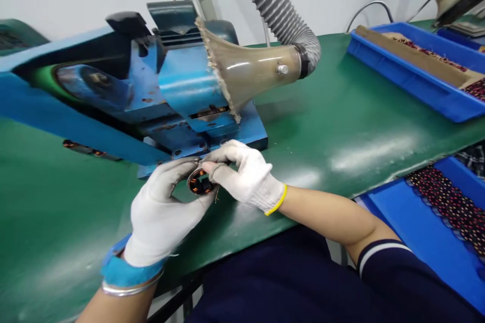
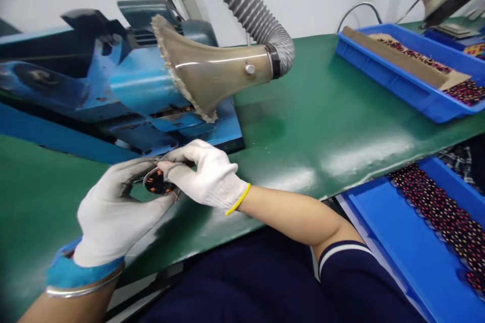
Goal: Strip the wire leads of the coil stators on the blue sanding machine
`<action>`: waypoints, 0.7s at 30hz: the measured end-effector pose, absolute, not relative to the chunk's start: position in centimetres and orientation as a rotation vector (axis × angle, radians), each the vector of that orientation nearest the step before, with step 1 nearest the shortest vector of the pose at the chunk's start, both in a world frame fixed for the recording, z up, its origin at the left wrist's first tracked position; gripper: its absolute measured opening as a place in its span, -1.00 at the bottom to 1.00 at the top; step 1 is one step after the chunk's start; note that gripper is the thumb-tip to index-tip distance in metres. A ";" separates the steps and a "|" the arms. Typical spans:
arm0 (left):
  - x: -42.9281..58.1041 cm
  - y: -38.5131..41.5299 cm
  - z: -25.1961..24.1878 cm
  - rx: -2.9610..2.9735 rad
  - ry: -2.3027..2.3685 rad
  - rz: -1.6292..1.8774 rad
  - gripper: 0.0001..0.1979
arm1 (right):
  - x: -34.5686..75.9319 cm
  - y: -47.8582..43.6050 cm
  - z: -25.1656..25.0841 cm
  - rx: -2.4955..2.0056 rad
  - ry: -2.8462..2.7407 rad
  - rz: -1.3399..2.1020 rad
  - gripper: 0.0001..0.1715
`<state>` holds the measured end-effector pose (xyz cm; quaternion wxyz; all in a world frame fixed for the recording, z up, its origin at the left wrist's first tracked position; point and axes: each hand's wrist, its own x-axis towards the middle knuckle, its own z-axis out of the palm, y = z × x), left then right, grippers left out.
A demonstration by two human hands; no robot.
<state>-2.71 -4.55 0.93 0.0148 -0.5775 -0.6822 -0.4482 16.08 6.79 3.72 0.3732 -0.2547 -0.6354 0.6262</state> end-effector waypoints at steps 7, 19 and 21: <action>-1.2 -3.0 1.3 -1.501 -2.352 -1.513 -0.41 | 17.2 10.2 4.5 -0.834 -1.213 1.631 -0.46; 0.0 2.7 4.7 -1.614 -2.271 -1.631 -0.46 | 16.5 10.3 5.2 -0.704 -1.716 1.607 -0.14; 0.2 3.0 4.9 -1.643 -2.253 -1.629 -0.48 | 16.7 10.8 5.4 -0.660 -1.707 1.623 -0.25</action>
